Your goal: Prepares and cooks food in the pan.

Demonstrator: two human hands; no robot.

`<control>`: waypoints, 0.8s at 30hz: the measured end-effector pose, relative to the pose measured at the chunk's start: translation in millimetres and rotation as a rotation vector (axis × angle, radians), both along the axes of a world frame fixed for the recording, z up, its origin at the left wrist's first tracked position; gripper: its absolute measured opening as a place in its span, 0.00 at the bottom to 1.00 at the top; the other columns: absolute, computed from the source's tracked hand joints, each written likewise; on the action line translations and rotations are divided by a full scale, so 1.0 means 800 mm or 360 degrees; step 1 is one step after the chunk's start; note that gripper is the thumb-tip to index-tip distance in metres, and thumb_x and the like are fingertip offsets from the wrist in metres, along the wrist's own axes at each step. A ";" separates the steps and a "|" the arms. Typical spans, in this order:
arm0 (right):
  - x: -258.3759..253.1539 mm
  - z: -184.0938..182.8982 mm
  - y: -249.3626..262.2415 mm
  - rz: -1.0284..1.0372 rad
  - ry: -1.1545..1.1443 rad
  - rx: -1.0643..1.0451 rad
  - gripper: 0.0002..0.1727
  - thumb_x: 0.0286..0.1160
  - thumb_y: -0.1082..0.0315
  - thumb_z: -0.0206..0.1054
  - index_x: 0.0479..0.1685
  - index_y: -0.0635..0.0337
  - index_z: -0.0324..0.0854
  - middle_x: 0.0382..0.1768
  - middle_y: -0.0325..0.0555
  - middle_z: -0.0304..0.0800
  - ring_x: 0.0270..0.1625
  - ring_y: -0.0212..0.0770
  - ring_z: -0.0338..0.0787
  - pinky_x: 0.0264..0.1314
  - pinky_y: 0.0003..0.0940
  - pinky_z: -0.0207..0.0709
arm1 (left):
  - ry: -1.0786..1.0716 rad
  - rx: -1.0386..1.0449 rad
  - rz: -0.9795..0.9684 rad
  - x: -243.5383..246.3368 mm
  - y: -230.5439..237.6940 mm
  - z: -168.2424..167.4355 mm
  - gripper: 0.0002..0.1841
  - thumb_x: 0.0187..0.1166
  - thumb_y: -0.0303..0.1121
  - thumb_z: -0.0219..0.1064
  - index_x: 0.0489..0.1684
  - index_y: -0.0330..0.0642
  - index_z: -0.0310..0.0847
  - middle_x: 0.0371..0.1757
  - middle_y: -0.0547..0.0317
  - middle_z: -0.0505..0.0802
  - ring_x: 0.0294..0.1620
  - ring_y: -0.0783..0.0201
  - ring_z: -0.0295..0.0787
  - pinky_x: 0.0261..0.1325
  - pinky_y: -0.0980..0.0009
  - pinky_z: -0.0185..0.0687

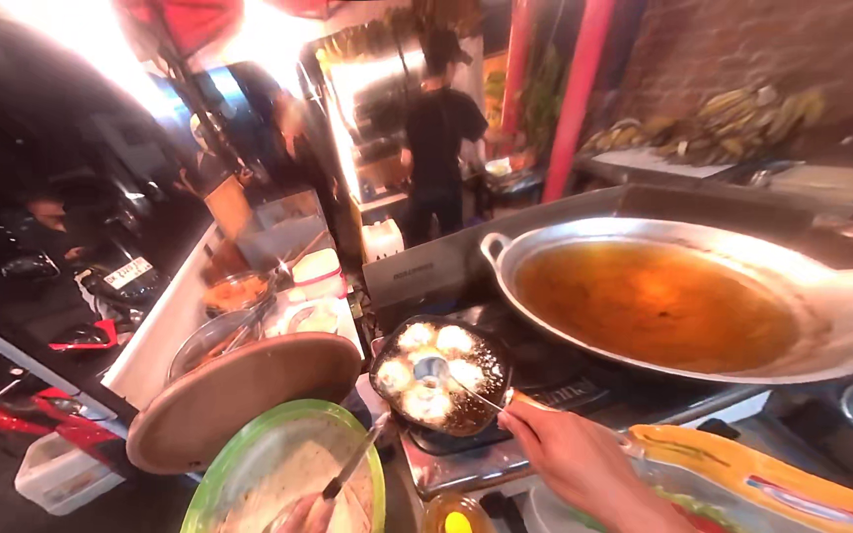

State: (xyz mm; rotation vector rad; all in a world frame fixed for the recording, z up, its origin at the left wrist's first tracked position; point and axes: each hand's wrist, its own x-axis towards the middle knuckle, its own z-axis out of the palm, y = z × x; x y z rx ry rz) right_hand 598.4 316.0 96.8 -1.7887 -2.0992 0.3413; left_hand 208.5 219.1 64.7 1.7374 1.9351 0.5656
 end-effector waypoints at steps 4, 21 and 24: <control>0.018 -0.023 0.021 -0.0171 -0.0272 -0.0129 0.25 0.92 0.46 0.46 0.51 0.49 0.88 0.38 0.53 0.95 0.47 0.60 0.96 0.44 0.63 0.85 | 0.0331 -0.0118 -0.0203 0.087 0.090 0.024 0.28 0.87 0.61 0.51 0.68 0.54 0.86 0.63 0.56 0.93 0.66 0.56 0.89 0.73 0.47 0.80; 0.047 -0.051 0.060 -0.0177 -0.0228 -0.0162 0.23 0.94 0.51 0.46 0.54 0.52 0.87 0.44 0.51 0.95 0.50 0.56 0.96 0.47 0.57 0.87 | 0.0811 -0.0309 -0.0101 0.194 0.168 0.024 0.27 0.86 0.62 0.47 0.64 0.58 0.85 0.62 0.61 0.93 0.65 0.57 0.89 0.68 0.47 0.81; 0.056 -0.057 0.065 -0.0194 -0.0010 -0.0114 0.24 0.93 0.49 0.46 0.54 0.51 0.87 0.42 0.50 0.96 0.49 0.56 0.96 0.46 0.59 0.87 | 0.0831 -0.0327 -0.0066 0.198 0.166 0.026 0.28 0.87 0.62 0.46 0.65 0.58 0.85 0.62 0.61 0.93 0.66 0.57 0.89 0.68 0.47 0.82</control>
